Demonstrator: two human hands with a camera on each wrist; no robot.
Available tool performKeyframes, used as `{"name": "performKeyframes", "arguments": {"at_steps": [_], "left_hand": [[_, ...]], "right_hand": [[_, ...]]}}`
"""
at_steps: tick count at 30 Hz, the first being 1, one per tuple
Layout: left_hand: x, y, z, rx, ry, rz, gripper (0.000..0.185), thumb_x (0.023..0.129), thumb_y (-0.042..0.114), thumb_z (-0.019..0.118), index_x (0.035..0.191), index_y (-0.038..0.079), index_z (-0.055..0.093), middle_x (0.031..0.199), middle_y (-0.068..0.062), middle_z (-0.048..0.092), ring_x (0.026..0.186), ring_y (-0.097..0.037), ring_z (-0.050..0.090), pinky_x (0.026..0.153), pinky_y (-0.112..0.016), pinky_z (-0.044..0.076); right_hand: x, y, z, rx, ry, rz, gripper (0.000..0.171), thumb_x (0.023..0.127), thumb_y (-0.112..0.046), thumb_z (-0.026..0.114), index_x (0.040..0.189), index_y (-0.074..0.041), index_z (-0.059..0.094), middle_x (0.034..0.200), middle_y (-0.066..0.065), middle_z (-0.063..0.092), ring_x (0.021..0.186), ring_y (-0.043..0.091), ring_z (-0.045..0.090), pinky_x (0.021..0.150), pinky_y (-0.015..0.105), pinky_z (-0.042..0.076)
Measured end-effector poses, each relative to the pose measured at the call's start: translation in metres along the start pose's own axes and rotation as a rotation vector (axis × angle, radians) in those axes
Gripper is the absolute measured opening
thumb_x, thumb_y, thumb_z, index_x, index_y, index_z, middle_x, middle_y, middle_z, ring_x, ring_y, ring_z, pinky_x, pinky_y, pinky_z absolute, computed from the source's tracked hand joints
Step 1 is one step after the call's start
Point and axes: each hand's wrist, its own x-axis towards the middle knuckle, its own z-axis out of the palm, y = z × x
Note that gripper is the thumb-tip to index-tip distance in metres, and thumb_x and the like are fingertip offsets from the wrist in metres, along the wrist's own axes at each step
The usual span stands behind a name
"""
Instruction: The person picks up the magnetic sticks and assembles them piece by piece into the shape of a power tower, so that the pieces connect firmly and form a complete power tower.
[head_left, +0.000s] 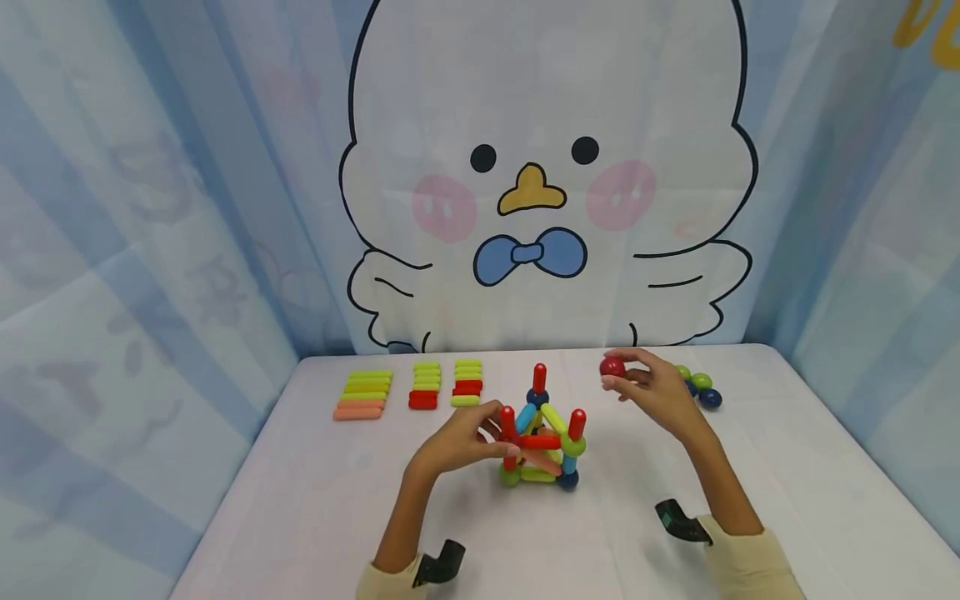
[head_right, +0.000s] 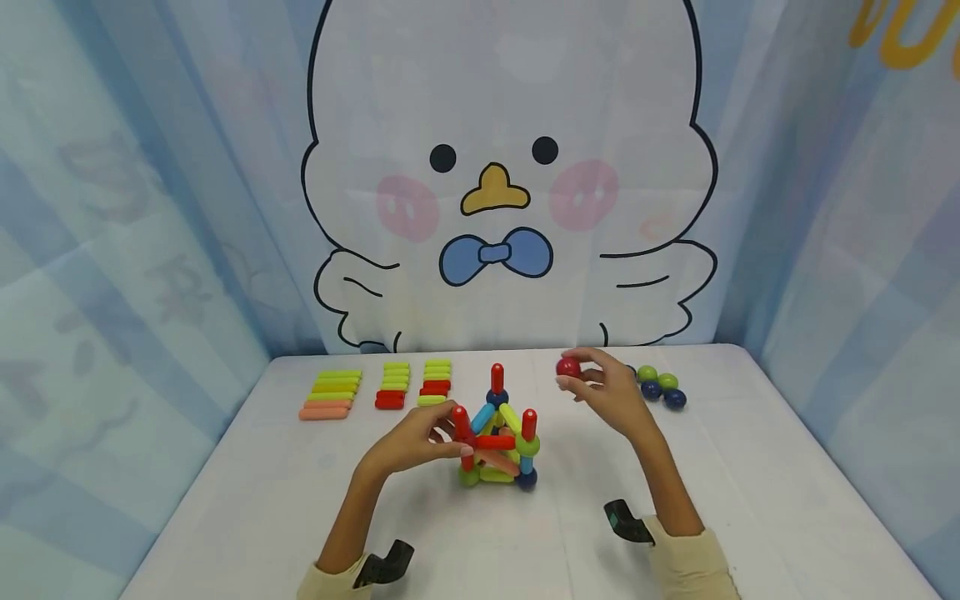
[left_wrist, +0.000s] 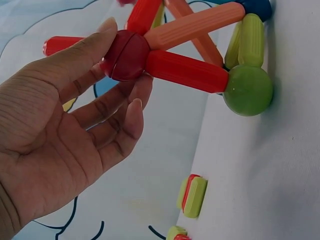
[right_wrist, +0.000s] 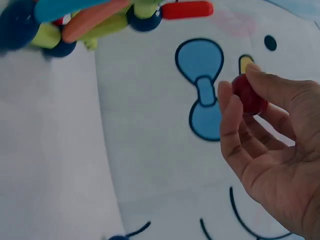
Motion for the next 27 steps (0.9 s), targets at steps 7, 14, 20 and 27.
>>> {"name": "performKeyframes", "arguments": {"at_steps": [7,14,20,27], "left_hand": [[-0.001,-0.001,-0.003,0.005,0.004,0.005,0.036,0.086,0.036,0.074,0.110,0.014,0.058,0.102,0.000,0.068,0.098,-0.015,0.063,0.079,-0.026,0.056],[0.000,0.000,0.001,-0.004,-0.010,-0.008,0.036,0.086,0.036,0.073,0.111,0.014,0.058,0.104,0.000,0.069,0.099,-0.015,0.063,0.080,-0.026,0.056],[-0.001,-0.002,0.003,-0.003,-0.009,-0.017,0.036,0.086,0.036,0.073,0.111,0.016,0.057,0.104,0.001,0.068,0.099,-0.014,0.063,0.079,-0.025,0.056],[-0.002,-0.002,0.000,-0.008,-0.006,-0.018,0.036,0.086,0.036,0.073,0.109,0.015,0.056,0.104,0.000,0.068,0.098,-0.013,0.063,0.079,-0.026,0.056]], "right_hand": [[0.026,-0.044,0.025,0.072,-0.063,-0.173,0.040,0.088,-0.024,0.073,0.123,-0.009,0.063,0.108,0.013,0.067,0.087,0.022,0.062,0.071,0.021,0.055],[0.035,-0.048,0.048,0.061,-0.103,-0.199,0.038,0.088,-0.022,0.073,0.122,-0.009,0.065,0.102,0.011,0.068,0.079,0.020,0.059,0.065,0.022,0.053],[0.036,-0.047,0.054,0.052,-0.097,-0.194,0.038,0.087,-0.023,0.074,0.122,-0.009,0.065,0.101,0.010,0.068,0.077,0.019,0.059,0.065,0.023,0.054],[0.038,-0.045,0.054,0.093,-0.097,-0.218,0.043,0.089,-0.022,0.072,0.128,-0.009,0.060,0.114,0.013,0.068,0.074,0.014,0.061,0.068,0.023,0.056]]}}
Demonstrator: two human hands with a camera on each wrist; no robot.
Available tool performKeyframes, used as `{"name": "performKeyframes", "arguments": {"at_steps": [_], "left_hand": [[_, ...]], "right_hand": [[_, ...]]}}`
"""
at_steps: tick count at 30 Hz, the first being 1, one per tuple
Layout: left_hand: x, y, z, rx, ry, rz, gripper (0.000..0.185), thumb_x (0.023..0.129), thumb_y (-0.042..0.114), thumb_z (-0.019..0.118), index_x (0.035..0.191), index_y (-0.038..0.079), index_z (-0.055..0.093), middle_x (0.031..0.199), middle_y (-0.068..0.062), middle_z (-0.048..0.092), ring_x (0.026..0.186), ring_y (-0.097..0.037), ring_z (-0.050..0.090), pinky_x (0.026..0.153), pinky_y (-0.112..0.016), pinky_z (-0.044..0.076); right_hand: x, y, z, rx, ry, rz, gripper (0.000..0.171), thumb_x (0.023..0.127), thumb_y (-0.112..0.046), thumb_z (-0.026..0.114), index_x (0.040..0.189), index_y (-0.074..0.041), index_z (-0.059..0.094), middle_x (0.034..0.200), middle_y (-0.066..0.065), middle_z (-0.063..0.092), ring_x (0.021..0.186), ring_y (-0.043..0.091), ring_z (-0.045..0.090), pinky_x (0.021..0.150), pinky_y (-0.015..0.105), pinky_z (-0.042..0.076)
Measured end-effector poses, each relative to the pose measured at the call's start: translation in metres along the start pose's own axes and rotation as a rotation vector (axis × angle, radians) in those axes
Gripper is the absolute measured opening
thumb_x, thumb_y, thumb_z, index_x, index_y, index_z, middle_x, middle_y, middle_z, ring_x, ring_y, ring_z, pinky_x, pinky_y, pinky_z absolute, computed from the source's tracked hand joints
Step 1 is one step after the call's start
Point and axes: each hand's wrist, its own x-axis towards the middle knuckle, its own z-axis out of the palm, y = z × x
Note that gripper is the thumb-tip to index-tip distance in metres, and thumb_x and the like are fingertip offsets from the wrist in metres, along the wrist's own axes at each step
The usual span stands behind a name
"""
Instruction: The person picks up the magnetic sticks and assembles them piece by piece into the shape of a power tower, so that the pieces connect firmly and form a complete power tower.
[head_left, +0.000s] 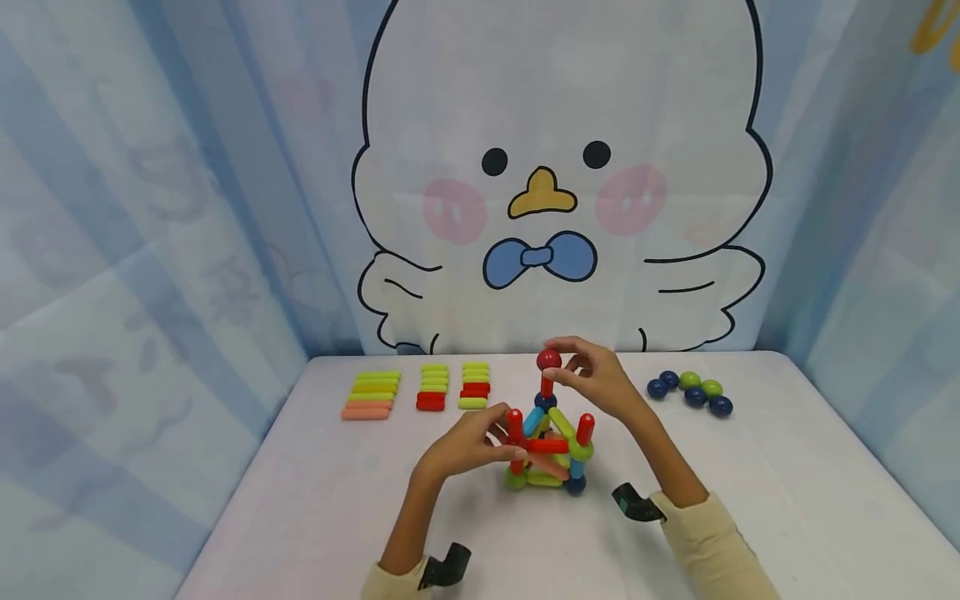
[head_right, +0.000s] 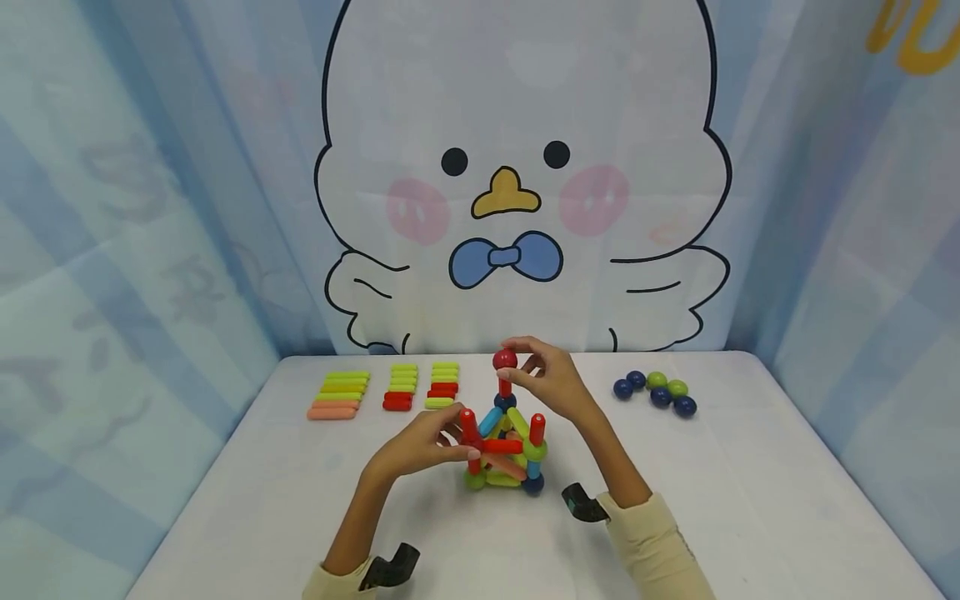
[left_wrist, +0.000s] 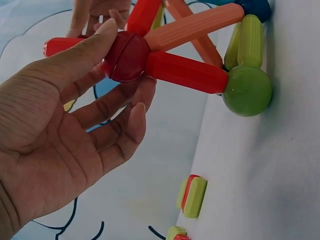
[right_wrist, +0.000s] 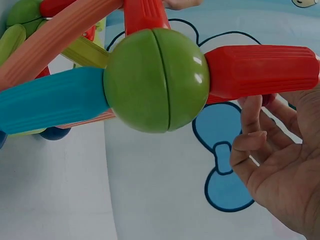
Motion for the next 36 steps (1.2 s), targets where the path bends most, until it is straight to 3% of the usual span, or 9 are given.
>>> {"name": "performKeyframes", "arguments": {"at_steps": [6,12,15,19,23,26,29,32,36], "left_hand": [[-0.001,0.001,0.002,-0.007,-0.009,0.022,0.033,0.083,0.033,0.077,0.102,0.016,0.056,0.094,0.004,0.066,0.088,-0.008,0.061,0.076,-0.021,0.054],[-0.003,0.002,0.002,-0.069,-0.073,0.066,0.029,0.084,0.025,0.078,0.103,0.015,0.059,0.093,0.002,0.069,0.085,-0.006,0.064,0.078,-0.020,0.055],[-0.003,0.001,0.003,-0.143,-0.143,0.087,0.024,0.085,0.017,0.076,0.105,0.013,0.062,0.096,0.000,0.071,0.086,-0.006,0.067,0.080,-0.021,0.056],[0.000,0.000,0.006,-0.169,-0.185,0.087,0.021,0.085,0.017,0.076,0.100,0.012,0.062,0.092,0.000,0.070,0.085,-0.008,0.067,0.080,-0.021,0.056],[0.001,-0.001,0.010,-0.089,-0.091,0.022,0.045,0.079,0.026,0.082,0.110,0.012,0.053,0.096,-0.005,0.064,0.093,-0.018,0.064,0.075,-0.023,0.056],[0.002,-0.003,0.013,-0.080,-0.020,-0.001,0.083,0.074,0.033,0.085,0.138,0.017,0.035,0.124,-0.011,0.053,0.116,-0.027,0.055,0.086,-0.033,0.056],[0.006,-0.007,0.018,-0.145,-0.015,0.037,0.114,0.072,0.037,0.085,0.154,0.025,0.007,0.154,-0.010,0.027,0.140,-0.032,0.035,0.103,-0.047,0.047],[0.011,-0.013,0.025,-0.206,-0.041,0.088,0.121,0.073,0.040,0.083,0.155,0.031,-0.006,0.164,-0.003,0.008,0.149,-0.031,0.018,0.112,-0.053,0.035],[0.014,-0.017,0.037,-0.261,-0.058,0.119,0.122,0.075,0.041,0.081,0.153,0.037,-0.013,0.165,-0.003,0.005,0.152,-0.027,0.011,0.116,-0.053,0.029]], "right_hand": [[-0.012,0.028,-0.016,0.036,0.124,0.106,0.038,0.098,-0.029,0.060,0.127,-0.005,0.060,0.120,0.019,0.065,0.070,0.011,0.062,0.072,0.018,0.053],[-0.027,0.084,-0.032,-0.248,0.246,0.282,0.037,0.101,-0.027,0.055,0.129,-0.003,0.059,0.122,0.021,0.062,0.074,0.020,0.064,0.061,0.027,0.049],[-0.034,0.110,-0.039,-0.397,0.209,0.363,0.038,0.100,-0.018,0.053,0.133,0.002,0.054,0.129,0.027,0.056,0.096,0.036,0.063,0.078,0.044,0.053],[-0.041,0.130,-0.045,-0.532,0.131,0.443,0.039,0.098,-0.013,0.053,0.132,0.006,0.053,0.136,0.033,0.047,0.126,0.049,0.045,0.104,0.060,0.039],[-0.044,0.137,-0.046,-0.592,0.092,0.448,0.035,0.095,-0.010,0.058,0.126,0.006,0.058,0.132,0.033,0.049,0.126,0.050,0.045,0.104,0.061,0.039],[-0.046,0.137,-0.045,-0.602,0.063,0.453,0.033,0.093,-0.007,0.060,0.124,0.005,0.060,0.129,0.034,0.049,0.124,0.051,0.046,0.102,0.062,0.040],[-0.048,0.134,-0.044,-0.591,0.028,0.468,0.034,0.091,-0.005,0.062,0.123,0.006,0.059,0.129,0.036,0.049,0.125,0.053,0.044,0.103,0.064,0.038],[-0.051,0.127,-0.041,-0.562,0.002,0.491,0.036,0.091,-0.009,0.065,0.123,0.006,0.058,0.124,0.035,0.053,0.116,0.050,0.051,0.098,0.062,0.043],[-0.057,0.113,-0.039,-0.426,0.019,0.470,0.039,0.094,-0.020,0.066,0.125,0.003,0.057,0.115,0.028,0.061,0.090,0.033,0.064,0.082,0.042,0.057]]}}
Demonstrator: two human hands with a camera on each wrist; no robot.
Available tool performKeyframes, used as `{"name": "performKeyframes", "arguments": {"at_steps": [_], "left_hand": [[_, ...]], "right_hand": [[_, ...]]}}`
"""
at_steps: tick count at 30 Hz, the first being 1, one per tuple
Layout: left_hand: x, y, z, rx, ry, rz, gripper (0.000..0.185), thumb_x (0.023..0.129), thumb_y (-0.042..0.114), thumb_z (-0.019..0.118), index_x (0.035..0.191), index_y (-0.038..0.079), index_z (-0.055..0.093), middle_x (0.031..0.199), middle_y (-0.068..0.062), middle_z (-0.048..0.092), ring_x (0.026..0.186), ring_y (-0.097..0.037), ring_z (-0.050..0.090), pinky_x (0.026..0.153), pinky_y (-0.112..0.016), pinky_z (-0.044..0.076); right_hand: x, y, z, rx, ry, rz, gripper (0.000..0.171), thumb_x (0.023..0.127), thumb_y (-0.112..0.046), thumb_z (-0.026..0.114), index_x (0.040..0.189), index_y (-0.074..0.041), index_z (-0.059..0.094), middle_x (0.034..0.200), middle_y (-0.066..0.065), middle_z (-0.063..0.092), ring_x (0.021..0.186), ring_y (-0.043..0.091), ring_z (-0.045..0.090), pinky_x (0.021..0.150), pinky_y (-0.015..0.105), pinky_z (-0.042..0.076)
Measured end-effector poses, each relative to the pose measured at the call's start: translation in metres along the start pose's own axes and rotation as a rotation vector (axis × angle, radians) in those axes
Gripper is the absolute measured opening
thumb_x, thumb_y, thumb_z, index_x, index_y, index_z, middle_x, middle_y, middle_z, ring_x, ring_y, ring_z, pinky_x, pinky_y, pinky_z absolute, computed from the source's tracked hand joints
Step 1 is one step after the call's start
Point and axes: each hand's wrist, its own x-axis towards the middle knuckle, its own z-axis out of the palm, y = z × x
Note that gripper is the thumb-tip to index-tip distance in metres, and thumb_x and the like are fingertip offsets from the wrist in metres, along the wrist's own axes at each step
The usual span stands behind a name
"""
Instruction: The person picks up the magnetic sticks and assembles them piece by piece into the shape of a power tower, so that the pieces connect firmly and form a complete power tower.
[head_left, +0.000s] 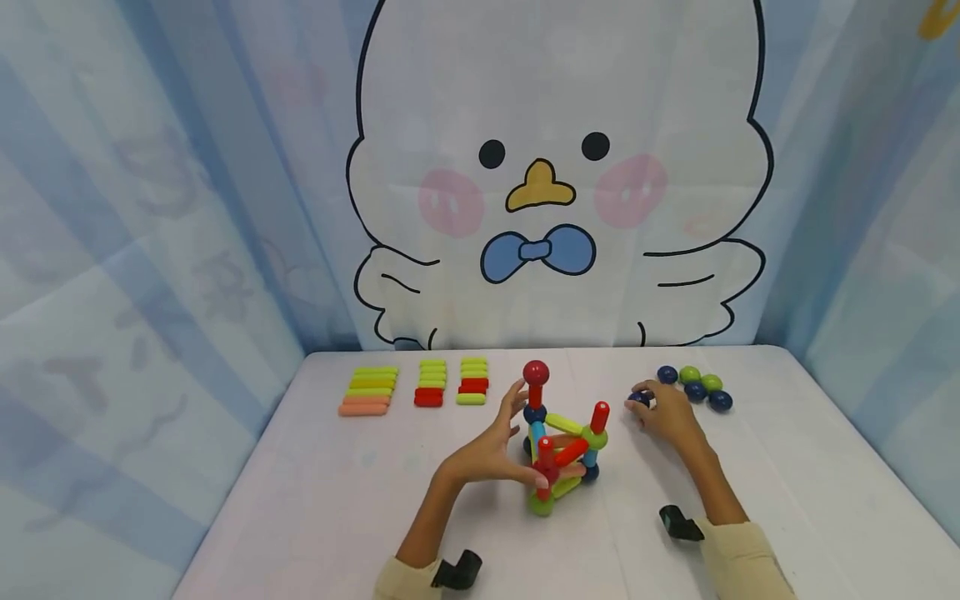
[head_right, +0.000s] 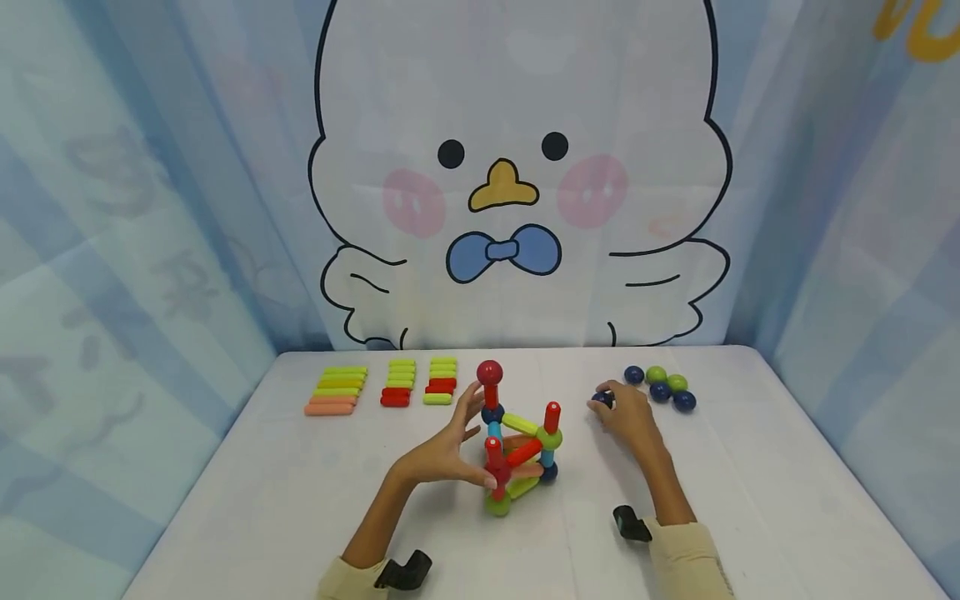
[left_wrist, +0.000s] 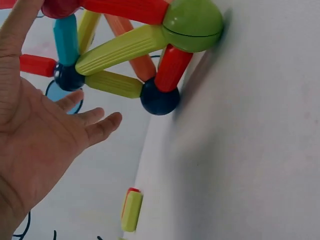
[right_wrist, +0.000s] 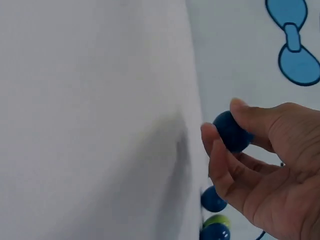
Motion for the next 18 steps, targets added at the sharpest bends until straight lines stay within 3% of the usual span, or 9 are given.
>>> {"name": "performKeyframes", "arguments": {"at_steps": [3,6,8,10,14,18], "left_hand": [[0.002,0.000,0.005,-0.023,0.009,0.010,0.123,0.074,0.040,0.081,0.151,0.040,-0.016,0.164,-0.006,0.005,0.152,-0.026,0.010,0.117,-0.053,0.026],[0.003,-0.001,0.010,-0.042,0.019,0.011,0.124,0.074,0.040,0.082,0.150,0.040,-0.016,0.163,-0.009,0.006,0.152,-0.026,0.010,0.118,-0.052,0.025],[0.004,-0.001,0.013,-0.049,0.025,0.005,0.125,0.074,0.041,0.082,0.150,0.040,-0.016,0.162,-0.010,0.009,0.151,-0.027,0.012,0.117,-0.052,0.026],[0.006,0.000,0.016,-0.053,0.041,-0.015,0.125,0.073,0.043,0.082,0.150,0.041,-0.016,0.161,-0.009,0.012,0.150,-0.028,0.015,0.116,-0.053,0.029],[0.007,0.002,0.022,-0.046,0.088,-0.046,0.126,0.072,0.045,0.082,0.150,0.043,-0.017,0.160,-0.008,0.015,0.148,-0.032,0.022,0.111,-0.056,0.035],[0.009,0.004,0.028,-0.057,0.129,-0.069,0.126,0.072,0.045,0.082,0.150,0.041,-0.016,0.159,-0.008,0.016,0.146,-0.031,0.024,0.108,-0.055,0.041]], "right_hand": [[-0.009,-0.013,-0.009,0.156,0.019,-0.077,0.041,0.096,-0.026,0.063,0.128,-0.001,0.056,0.115,0.025,0.063,0.085,0.031,0.069,0.071,0.027,0.058],[-0.019,-0.031,-0.021,0.270,0.043,-0.175,0.042,0.098,-0.029,0.060,0.132,-0.005,0.056,0.112,0.022,0.065,0.092,0.033,0.068,0.070,0.022,0.057],[-0.026,-0.043,-0.029,0.297,0.067,-0.239,0.041,0.098,-0.030,0.059,0.133,-0.009,0.056,0.108,0.019,0.065,0.091,0.028,0.065,0.071,0.021,0.056],[-0.032,-0.054,-0.037,0.314,0.087,-0.292,0.040,0.098,-0.029,0.059,0.134,-0.010,0.055,0.106,0.016,0.065,0.092,0.015,0.062,0.072,0.021,0.056],[-0.043,-0.073,-0.046,0.356,0.153,-0.369,0.039,0.095,-0.020,0.065,0.129,-0.004,0.054,0.106,0.015,0.063,0.089,-0.004,0.056,0.076,0.013,0.053],[-0.049,-0.083,-0.049,0.347,0.226,-0.447,0.038,0.090,-0.013,0.070,0.124,-0.004,0.057,0.106,0.013,0.063,0.087,-0.001,0.054,0.076,0.007,0.049]]}}
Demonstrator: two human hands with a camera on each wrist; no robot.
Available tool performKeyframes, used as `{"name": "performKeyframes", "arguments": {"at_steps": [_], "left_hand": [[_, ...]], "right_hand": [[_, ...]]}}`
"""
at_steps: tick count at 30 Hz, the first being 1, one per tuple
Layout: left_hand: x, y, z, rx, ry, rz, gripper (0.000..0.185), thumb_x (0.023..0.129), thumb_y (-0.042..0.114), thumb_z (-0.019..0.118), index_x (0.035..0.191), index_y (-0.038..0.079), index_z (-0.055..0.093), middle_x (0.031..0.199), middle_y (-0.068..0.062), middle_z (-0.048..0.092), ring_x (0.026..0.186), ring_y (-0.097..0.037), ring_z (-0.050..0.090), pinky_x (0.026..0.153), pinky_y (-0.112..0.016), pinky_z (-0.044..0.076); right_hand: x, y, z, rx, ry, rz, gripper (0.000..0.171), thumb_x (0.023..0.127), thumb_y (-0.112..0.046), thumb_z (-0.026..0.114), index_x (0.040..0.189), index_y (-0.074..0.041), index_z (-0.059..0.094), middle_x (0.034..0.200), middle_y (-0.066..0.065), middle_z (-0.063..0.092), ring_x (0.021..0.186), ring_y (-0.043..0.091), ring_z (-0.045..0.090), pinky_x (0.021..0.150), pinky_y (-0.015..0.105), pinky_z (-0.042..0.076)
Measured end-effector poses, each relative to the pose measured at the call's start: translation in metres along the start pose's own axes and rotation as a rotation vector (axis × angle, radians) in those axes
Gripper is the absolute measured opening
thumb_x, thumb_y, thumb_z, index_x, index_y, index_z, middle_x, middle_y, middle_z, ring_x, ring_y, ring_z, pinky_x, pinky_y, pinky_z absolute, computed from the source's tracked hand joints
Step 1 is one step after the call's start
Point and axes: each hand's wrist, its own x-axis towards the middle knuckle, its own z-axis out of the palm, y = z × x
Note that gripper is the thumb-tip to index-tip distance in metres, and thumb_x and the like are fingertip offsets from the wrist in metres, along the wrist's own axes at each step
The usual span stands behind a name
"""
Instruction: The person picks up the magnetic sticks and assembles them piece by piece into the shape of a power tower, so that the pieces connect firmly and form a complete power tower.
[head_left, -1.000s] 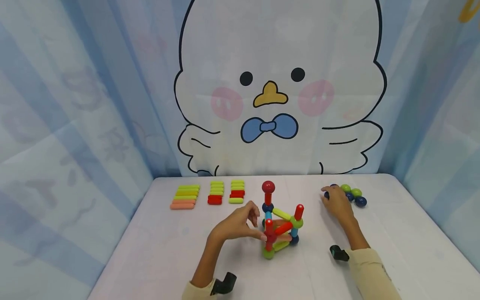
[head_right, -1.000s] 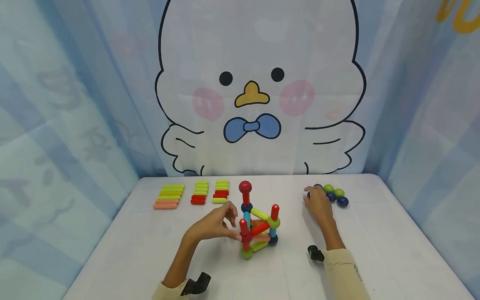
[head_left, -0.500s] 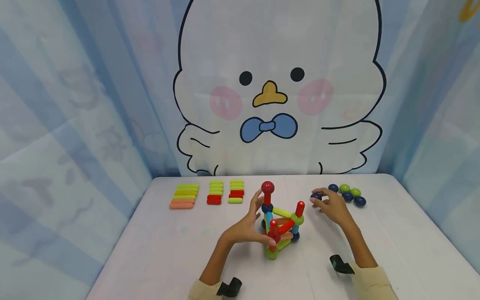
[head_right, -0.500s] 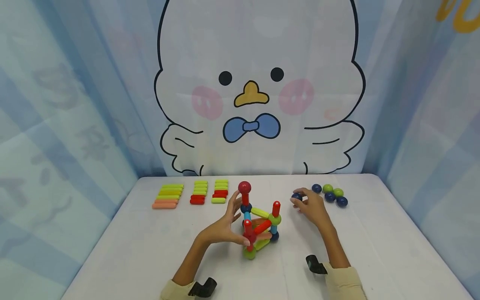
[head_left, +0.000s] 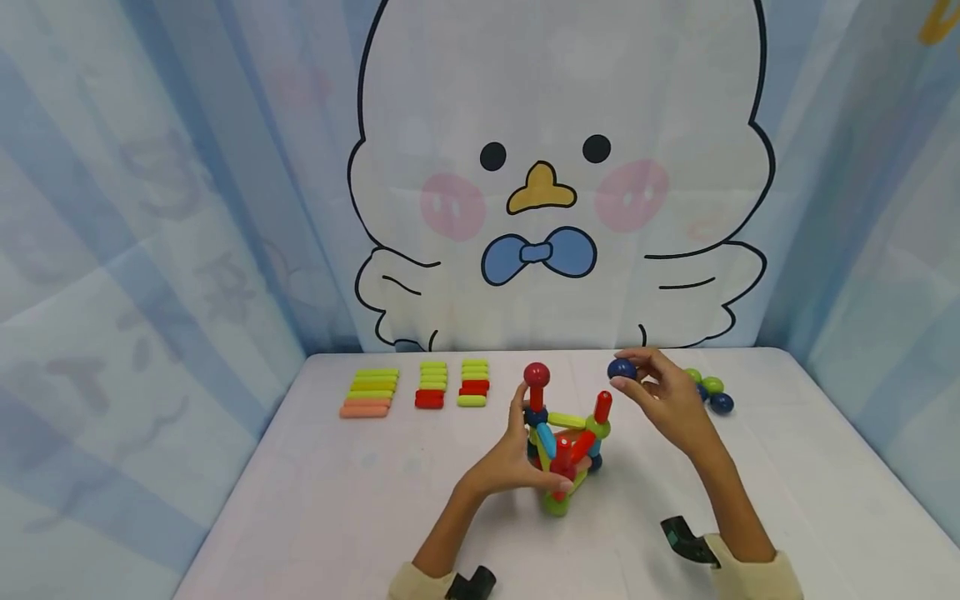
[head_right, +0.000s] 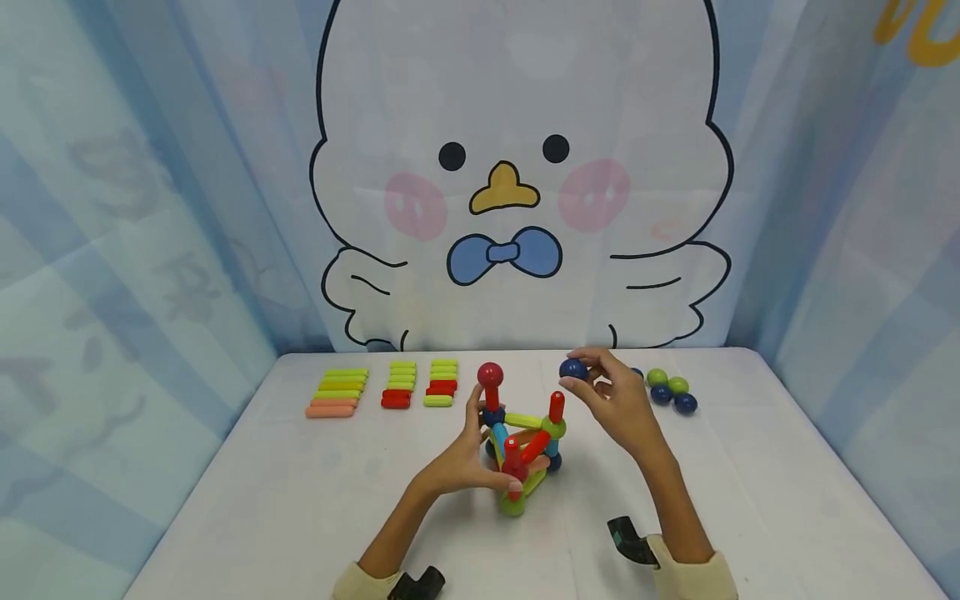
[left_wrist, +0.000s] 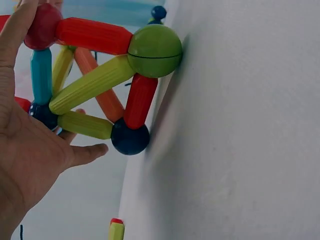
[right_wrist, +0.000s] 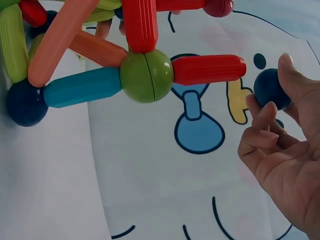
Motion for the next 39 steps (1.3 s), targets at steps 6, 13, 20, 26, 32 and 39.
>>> {"name": "performKeyframes", "arguments": {"at_steps": [6,13,20,26,32,39], "left_hand": [[0.001,-0.002,0.006,0.011,0.035,-0.011,0.124,0.072,0.048,0.081,0.150,0.041,-0.015,0.155,-0.004,0.019,0.143,-0.027,0.028,0.106,-0.052,0.044],[0.001,-0.004,0.006,0.034,0.024,0.014,0.124,0.073,0.052,0.079,0.153,0.031,-0.013,0.158,-0.007,0.015,0.145,-0.029,0.024,0.107,-0.052,0.042],[0.003,-0.008,0.000,0.029,0.030,0.025,0.115,0.077,0.046,0.079,0.156,0.016,0.001,0.159,-0.010,0.023,0.145,-0.029,0.029,0.109,-0.052,0.040],[0.006,-0.014,-0.006,0.014,0.067,0.066,0.086,0.084,0.034,0.077,0.152,0.016,0.027,0.147,-0.009,0.046,0.134,-0.025,0.046,0.106,-0.047,0.046],[0.007,-0.019,-0.009,-0.006,0.110,0.083,0.057,0.089,0.024,0.072,0.140,0.019,0.047,0.132,-0.005,0.060,0.123,-0.023,0.055,0.103,-0.043,0.049],[0.009,-0.015,-0.009,0.039,0.190,0.070,0.049,0.085,0.029,0.077,0.125,0.016,0.052,0.122,-0.004,0.065,0.114,-0.020,0.060,0.099,-0.040,0.051]], "right_hand": [[-0.003,0.001,0.006,-0.073,-0.015,-0.099,0.038,0.087,-0.010,0.073,0.124,-0.012,0.064,0.104,0.004,0.065,0.086,0.005,0.052,0.078,0.012,0.050],[-0.005,0.004,0.009,-0.078,-0.039,-0.104,0.040,0.087,-0.011,0.073,0.126,-0.014,0.064,0.100,0.001,0.065,0.083,0.006,0.050,0.076,0.015,0.051],[-0.006,0.017,0.011,0.019,0.043,-0.039,0.032,0.096,-0.008,0.060,0.128,-0.005,0.059,0.104,0.012,0.066,0.083,0.003,0.055,0.077,0.007,0.048],[-0.008,0.050,0.007,0.060,0.295,0.140,0.025,0.101,-0.019,0.053,0.114,-0.001,0.066,0.095,0.003,0.069,0.075,0.005,0.055,0.070,0.006,0.045],[-0.018,0.096,-0.008,0.028,0.558,0.415,0.033,0.102,-0.026,0.051,0.112,0.002,0.066,0.089,-0.014,0.061,0.070,0.001,0.051,0.060,0.007,0.041],[-0.026,0.139,-0.026,-0.241,0.565,0.571,0.030,0.099,-0.013,0.049,0.120,0.000,0.066,0.120,0.020,0.060,0.072,-0.003,0.042,0.063,0.013,0.036]]}}
